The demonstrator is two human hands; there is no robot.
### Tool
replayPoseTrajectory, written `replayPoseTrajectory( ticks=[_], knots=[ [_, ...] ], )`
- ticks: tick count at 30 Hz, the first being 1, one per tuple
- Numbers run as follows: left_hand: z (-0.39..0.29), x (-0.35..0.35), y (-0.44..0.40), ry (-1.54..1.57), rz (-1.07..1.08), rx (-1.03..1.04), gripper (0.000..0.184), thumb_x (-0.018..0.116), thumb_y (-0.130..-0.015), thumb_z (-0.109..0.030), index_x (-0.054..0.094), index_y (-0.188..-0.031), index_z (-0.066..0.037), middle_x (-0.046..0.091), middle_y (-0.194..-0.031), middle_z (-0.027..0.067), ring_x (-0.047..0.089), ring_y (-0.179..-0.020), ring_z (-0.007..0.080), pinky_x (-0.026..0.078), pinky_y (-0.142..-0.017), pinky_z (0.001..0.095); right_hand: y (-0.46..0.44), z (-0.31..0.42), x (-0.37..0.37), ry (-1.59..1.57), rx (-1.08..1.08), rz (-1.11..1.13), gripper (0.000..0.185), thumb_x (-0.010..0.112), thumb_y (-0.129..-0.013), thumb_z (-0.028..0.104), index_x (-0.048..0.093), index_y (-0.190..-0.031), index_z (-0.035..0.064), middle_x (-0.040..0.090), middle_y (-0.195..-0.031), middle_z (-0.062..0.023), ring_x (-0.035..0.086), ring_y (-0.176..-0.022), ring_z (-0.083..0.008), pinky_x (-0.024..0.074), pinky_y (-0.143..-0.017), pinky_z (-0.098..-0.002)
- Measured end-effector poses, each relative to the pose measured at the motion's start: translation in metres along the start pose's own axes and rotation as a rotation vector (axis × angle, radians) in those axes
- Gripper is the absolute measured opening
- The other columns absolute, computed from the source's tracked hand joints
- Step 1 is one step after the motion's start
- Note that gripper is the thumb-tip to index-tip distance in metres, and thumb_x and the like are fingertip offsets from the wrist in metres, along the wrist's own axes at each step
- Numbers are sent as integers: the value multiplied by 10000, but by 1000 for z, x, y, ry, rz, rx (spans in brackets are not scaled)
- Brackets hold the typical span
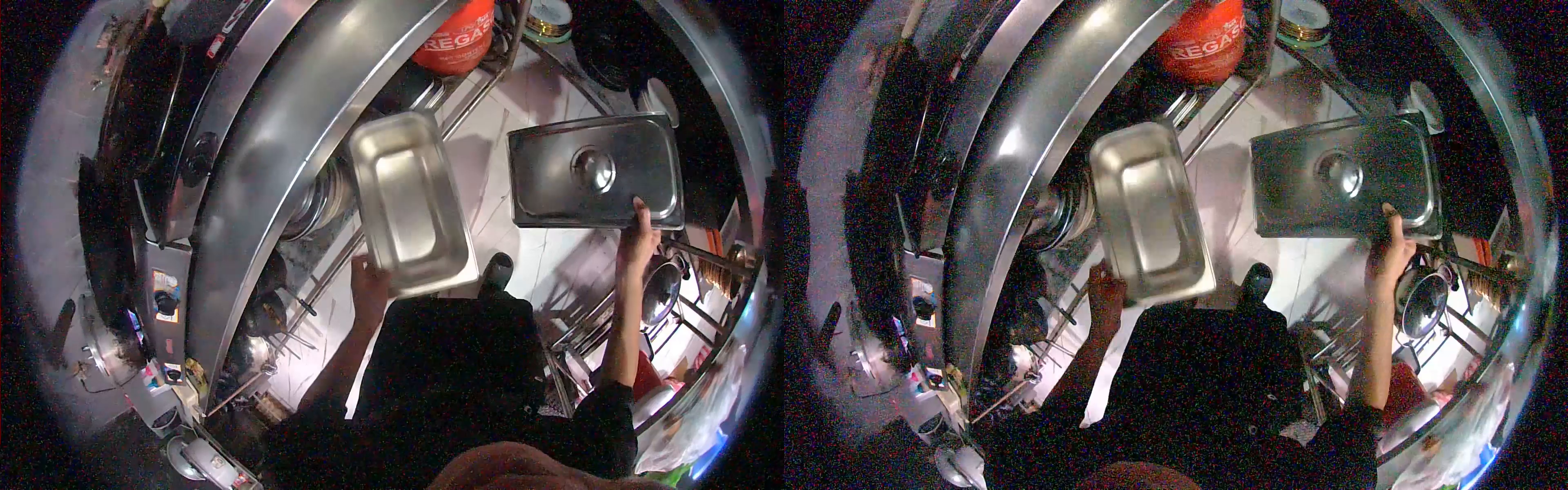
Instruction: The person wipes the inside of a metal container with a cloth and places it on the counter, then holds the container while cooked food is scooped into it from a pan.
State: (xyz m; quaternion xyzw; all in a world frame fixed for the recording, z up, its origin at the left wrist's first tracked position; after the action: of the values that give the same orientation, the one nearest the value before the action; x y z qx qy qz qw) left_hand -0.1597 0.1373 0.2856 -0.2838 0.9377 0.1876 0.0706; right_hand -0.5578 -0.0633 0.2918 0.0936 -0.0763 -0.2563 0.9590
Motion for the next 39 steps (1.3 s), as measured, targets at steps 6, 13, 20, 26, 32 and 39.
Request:
replayPoseTrajectory(
  ticks=[6, 13, 20, 26, 32, 39],
  knots=[
    [-4, -43, 90, 58, 67, -503, 321, 567, -806, -68, 375, -1058, -20, 579, -865, 136, 575, -709, 175, 479, -630, 293, -3, -46, 82, 293, -140, 132, 226, 618, -756, 206, 671, -899, 39, 591, -803, -72, 500, -686, -174, 418, -659, -279],
    [-5, -50, 116, -53, 81, -471, 308, 580, -798, -80, 391, -1032, -17, 583, -846, 134, 578, -706, 179, 478, -627, 299, 39, -110, 269, -95, -6, 433, 191, 639, -728, 193, 639, -767, 6, 563, -675, -20, 471, -576, -108, 377, -534, -244],
    [-29, -44, 97, -202, 90, -384, 297, 593, -789, -93, 407, -1006, -14, 588, -827, 132, 581, -703, 183, 477, -623, 305, 59, -190, 410, -152, -12, 712, 193, 676, -688, 153, 619, -801, 8, 628, -717, -45, 540, -600, -125, 425, -556, -302],
    [-56, -48, 78, -294, 92, -322, 288, 605, -782, -103, 420, -984, -12, 592, -810, 130, 584, -700, 187, 476, -620, 310, 62, -302, 468, 24, -482, 725, 212, 662, -684, 183, 595, -789, 11, 619, -706, -97, 562, -632, -221, 466, -620, -337],
    [-81, -47, 85, -332, 80, -299, 280, 616, -775, -114, 434, -961, -9, 596, -794, 128, 586, -697, 190, 475, -617, 316, 70, -320, 449, 250, -269, 877, 530, 749, -634, 290, 507, -1010, 5, 623, -874, -127, 598, -822, -293, 461, -743, -364],
    [-146, -47, 119, -388, 52, -260, 273, 629, -767, -126, 450, -935, -7, 601, -775, 125, 589, -694, 194, 474, -614, 322, 52, -239, 350, 496, -181, 963, 742, 667, -719, 245, 286, -1300, -15, 594, -1018, -163, 600, -849, -278, 517, -658, -364]
  ],
)
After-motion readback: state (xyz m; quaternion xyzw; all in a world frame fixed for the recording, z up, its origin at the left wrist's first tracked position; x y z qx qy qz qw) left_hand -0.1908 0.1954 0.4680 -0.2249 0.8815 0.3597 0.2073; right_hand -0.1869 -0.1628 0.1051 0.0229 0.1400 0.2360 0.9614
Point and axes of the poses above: each hand's wrist, its own y-axis away from the middle knuckle, its own x-axis out of the palm, z = x × y, the point moved 1 cm from there along -y, towards the middle knuckle
